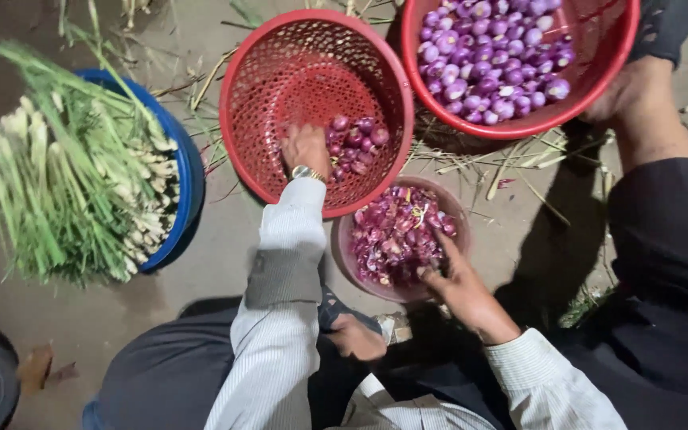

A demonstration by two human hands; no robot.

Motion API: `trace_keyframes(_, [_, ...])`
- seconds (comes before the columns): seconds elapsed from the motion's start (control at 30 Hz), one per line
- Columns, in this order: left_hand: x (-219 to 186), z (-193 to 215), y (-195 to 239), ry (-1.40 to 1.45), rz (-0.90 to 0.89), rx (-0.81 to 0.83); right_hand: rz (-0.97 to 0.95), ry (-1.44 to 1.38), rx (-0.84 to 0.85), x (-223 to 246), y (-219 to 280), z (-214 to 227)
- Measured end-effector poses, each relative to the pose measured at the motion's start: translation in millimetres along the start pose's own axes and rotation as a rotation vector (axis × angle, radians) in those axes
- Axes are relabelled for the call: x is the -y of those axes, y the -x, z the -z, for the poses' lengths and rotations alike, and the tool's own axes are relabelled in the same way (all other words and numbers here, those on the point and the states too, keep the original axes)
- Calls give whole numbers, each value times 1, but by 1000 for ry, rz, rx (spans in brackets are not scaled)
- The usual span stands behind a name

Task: The person sits on the floor and peels small red onions using a small knife. They pick onions from a red basket, trim the ends, and peel the outer layers, dropping the peeled onions into a bowl.

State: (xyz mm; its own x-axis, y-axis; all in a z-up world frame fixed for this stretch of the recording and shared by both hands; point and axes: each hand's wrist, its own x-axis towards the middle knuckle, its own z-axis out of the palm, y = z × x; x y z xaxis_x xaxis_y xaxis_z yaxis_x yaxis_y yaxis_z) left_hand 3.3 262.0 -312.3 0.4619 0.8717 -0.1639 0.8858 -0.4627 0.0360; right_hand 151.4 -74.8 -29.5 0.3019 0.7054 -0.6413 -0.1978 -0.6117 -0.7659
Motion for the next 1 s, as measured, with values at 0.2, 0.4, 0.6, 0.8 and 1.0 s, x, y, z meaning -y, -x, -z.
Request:
trace_keyframes(0.2, [2, 53, 40, 274, 114, -70, -23, -176, 172, -9, -9, 5])
trace_keyframes(0.4, [-41, 165, 108, 1844, 548, 276, 13, -429, 243, -16, -5, 4])
trace_keyframes(0.6, [-74, 207, 176, 2176, 316, 777, 57, -658, 313, 0, 12, 15])
trace_keyframes(0.8, [-91, 282, 247, 1890, 416, 483, 128, -805, 471, 10, 31, 18])
trace_keyframes(1.0, [-104, 263, 274, 1987, 444, 443, 113, -748, 533, -5, 37, 10])
